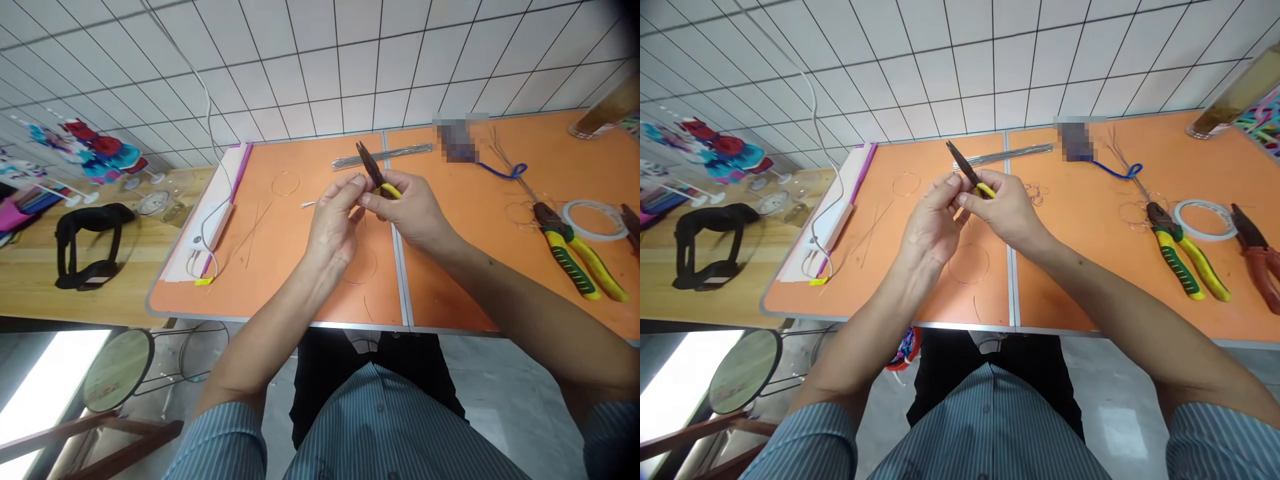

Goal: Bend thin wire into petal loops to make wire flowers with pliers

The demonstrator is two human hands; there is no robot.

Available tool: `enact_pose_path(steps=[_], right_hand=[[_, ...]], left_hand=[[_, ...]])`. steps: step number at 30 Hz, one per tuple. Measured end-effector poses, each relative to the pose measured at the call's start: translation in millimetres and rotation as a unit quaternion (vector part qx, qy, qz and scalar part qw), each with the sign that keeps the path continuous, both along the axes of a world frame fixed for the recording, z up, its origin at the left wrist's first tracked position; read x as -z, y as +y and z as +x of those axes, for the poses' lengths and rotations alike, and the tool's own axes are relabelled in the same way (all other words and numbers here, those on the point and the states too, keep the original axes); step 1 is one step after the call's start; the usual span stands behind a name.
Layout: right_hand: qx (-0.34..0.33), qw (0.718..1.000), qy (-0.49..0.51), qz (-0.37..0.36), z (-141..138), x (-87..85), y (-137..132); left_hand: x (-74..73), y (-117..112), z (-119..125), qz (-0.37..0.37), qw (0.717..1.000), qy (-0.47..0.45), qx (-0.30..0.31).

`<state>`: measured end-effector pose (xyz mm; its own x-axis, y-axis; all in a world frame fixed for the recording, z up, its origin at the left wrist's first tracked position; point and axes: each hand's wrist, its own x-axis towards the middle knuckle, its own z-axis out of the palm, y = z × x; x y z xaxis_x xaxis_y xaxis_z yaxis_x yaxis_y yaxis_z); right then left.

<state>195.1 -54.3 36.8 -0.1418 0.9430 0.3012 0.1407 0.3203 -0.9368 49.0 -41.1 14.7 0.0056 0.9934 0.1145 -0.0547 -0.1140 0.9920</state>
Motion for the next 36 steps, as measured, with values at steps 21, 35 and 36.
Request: enact_pose_path(steps=[21, 35, 36], right_hand=[[0.039, 0.963, -0.268, -0.011, 41, 38.5, 18], [0.072, 0.964, -0.256, -0.032, 57, 50.2, 33], [0.066, 0.964, -0.256, -0.034, 57, 51.4, 33]], left_hand=[[64.5, -25, -47, 0.067, 0.862, 0.5, 0.039], [61.9, 42, -9, -0.006, 0.981, 0.168, 0.095], [63.1, 42, -7, -0.011, 0.983, 0.154, 0.101]])
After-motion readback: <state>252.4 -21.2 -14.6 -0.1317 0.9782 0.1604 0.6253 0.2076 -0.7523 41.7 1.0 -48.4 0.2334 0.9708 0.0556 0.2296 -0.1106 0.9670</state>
